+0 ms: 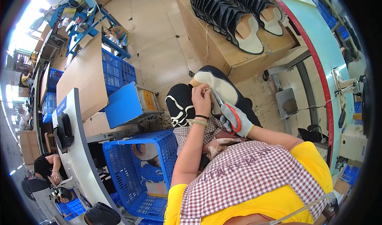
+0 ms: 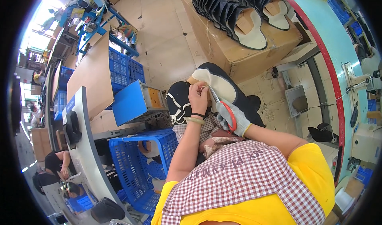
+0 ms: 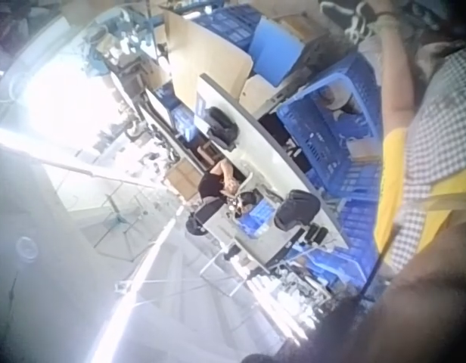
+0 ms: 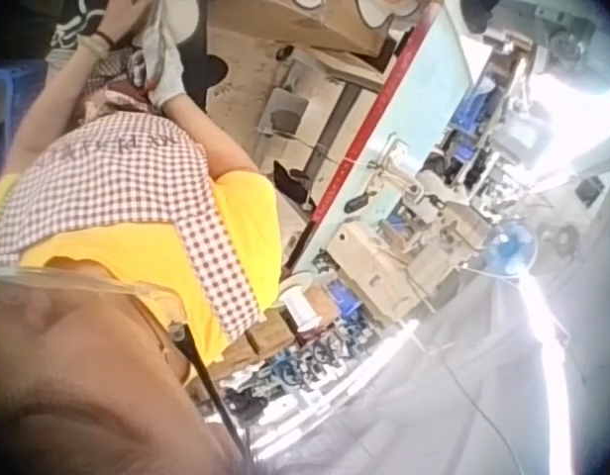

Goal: Trimming excess material from the edges of shoe components using scissors.

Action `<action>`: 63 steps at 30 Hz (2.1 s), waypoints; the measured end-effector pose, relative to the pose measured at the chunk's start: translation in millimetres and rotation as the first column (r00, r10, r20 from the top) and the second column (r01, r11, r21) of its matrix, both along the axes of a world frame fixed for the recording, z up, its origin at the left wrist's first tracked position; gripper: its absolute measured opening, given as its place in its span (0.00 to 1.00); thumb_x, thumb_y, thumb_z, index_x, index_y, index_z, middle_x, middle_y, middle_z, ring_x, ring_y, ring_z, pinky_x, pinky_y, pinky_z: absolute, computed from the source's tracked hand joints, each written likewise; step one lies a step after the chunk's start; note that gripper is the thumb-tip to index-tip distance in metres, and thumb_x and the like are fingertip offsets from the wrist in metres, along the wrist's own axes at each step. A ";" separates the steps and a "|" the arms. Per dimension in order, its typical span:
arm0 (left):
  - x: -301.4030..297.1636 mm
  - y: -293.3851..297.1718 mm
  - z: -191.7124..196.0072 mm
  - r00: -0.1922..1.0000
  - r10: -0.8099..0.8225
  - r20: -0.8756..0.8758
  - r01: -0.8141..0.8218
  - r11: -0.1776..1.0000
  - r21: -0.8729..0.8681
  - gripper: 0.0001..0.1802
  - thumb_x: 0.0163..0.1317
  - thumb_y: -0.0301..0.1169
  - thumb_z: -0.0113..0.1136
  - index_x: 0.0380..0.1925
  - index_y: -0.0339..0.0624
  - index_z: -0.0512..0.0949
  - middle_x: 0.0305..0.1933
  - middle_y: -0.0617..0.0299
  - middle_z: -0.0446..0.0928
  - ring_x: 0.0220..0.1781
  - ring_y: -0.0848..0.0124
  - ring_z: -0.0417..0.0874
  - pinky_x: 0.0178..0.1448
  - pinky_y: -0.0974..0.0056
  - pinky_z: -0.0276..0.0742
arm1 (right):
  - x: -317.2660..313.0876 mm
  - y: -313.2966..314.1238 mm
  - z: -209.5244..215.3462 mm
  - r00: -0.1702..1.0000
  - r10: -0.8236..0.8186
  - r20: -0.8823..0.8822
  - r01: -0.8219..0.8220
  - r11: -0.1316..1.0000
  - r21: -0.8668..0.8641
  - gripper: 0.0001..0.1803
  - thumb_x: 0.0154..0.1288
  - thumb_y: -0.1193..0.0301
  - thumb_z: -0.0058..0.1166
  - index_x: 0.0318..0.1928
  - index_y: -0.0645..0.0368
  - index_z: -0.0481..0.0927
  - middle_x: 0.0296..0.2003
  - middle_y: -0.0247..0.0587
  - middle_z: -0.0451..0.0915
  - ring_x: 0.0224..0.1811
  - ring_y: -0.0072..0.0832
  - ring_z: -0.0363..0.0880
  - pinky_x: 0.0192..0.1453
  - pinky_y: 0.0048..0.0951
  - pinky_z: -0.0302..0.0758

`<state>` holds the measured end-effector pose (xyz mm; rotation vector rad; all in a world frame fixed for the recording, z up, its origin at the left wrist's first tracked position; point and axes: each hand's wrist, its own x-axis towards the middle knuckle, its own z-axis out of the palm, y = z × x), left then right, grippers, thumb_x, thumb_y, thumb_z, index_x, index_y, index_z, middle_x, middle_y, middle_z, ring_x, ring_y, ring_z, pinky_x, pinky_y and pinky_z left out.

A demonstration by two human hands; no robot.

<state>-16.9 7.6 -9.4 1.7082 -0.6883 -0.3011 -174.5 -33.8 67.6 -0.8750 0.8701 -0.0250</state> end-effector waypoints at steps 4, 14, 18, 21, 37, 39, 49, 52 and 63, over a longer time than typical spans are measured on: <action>2.0 0.2 -9.9 1.000 0.011 0.007 -0.010 0.999 -0.037 0.04 0.58 0.23 0.59 0.31 0.34 0.76 0.33 0.60 0.71 0.31 0.72 0.73 0.40 0.69 0.72 | -0.4 -0.2 -2.1 0.999 0.030 0.033 -0.030 0.999 -0.013 0.19 0.69 0.53 0.48 0.51 0.51 0.71 0.23 0.31 0.74 0.15 0.17 0.68 0.17 0.18 0.65; -3.9 3.2 -9.6 0.981 -0.046 -0.191 0.015 0.987 -0.160 0.05 0.66 0.26 0.52 0.33 0.36 0.74 0.35 0.63 0.77 0.32 0.77 0.71 0.39 0.71 0.69 | -2.7 -2.8 -0.1 1.000 -0.009 0.018 0.007 0.992 0.128 0.20 0.69 0.50 0.47 0.48 0.52 0.70 0.23 0.31 0.74 0.16 0.17 0.69 0.18 0.18 0.66; -8.2 2.8 -1.0 0.898 -0.155 -0.411 0.001 0.937 -0.350 0.05 0.69 0.28 0.50 0.35 0.38 0.71 0.33 0.65 0.76 0.33 0.80 0.71 0.40 0.73 0.68 | -0.1 -0.6 -2.3 1.000 0.007 0.028 -0.008 0.999 0.039 0.19 0.68 0.50 0.48 0.46 0.52 0.72 0.23 0.31 0.74 0.16 0.17 0.68 0.17 0.18 0.65; -6.4 7.6 0.3 0.887 -0.179 -0.426 0.022 0.937 -0.350 0.06 0.70 0.30 0.49 0.36 0.39 0.70 0.32 0.65 0.76 0.33 0.80 0.71 0.41 0.75 0.67 | 3.1 3.0 4.8 1.000 0.012 0.015 -0.012 0.999 -0.043 0.18 0.68 0.51 0.49 0.44 0.53 0.73 0.22 0.30 0.72 0.15 0.16 0.67 0.17 0.18 0.64; 7.3 0.4 -3.0 0.909 0.019 -0.417 -0.046 0.997 -0.054 0.11 0.63 0.33 0.59 0.33 0.35 0.83 0.26 0.70 0.75 0.25 0.82 0.70 0.29 0.75 0.64 | 7.7 5.0 7.1 0.998 0.052 -0.028 -0.057 0.978 -0.201 0.16 0.70 0.55 0.47 0.43 0.54 0.72 0.22 0.30 0.69 0.15 0.17 0.66 0.16 0.19 0.63; 14.7 -3.2 2.1 0.780 0.008 -0.626 0.008 1.000 0.023 0.11 0.60 0.33 0.63 0.31 0.33 0.83 0.24 0.70 0.74 0.22 0.83 0.68 0.26 0.75 0.63 | 6.2 4.0 3.0 0.999 0.043 -0.007 -0.044 0.982 -0.183 0.16 0.69 0.55 0.48 0.44 0.54 0.73 0.21 0.28 0.68 0.14 0.16 0.64 0.16 0.19 0.62; 14.0 -24.2 0.9 0.801 0.073 -0.594 0.017 0.989 0.145 0.09 0.56 0.32 0.65 0.25 0.36 0.81 0.19 0.74 0.71 0.17 0.84 0.64 0.20 0.75 0.56 | 2.7 2.1 -1.1 1.000 0.018 0.020 -0.016 0.995 -0.102 0.19 0.69 0.51 0.47 0.43 0.54 0.73 0.21 0.30 0.70 0.15 0.17 0.65 0.17 0.20 0.63; 13.6 -22.8 -3.4 0.788 0.070 -0.612 0.012 0.992 0.128 0.09 0.58 0.32 0.64 0.27 0.36 0.81 0.20 0.73 0.72 0.17 0.84 0.64 0.20 0.75 0.56 | 5.7 1.0 1.5 1.000 0.001 0.008 -0.001 0.996 -0.088 0.19 0.69 0.51 0.47 0.43 0.54 0.75 0.22 0.30 0.71 0.17 0.17 0.67 0.19 0.21 0.65; 13.7 -12.3 2.1 0.751 -0.003 -0.660 -0.003 1.000 -0.009 0.10 0.62 0.31 0.58 0.29 0.34 0.81 0.22 0.71 0.72 0.20 0.82 0.66 0.25 0.75 0.60 | 3.6 -3.9 -7.0 0.993 0.006 0.120 0.012 0.988 -0.152 0.16 0.70 0.53 0.45 0.39 0.53 0.70 0.23 0.29 0.70 0.16 0.16 0.63 0.18 0.18 0.60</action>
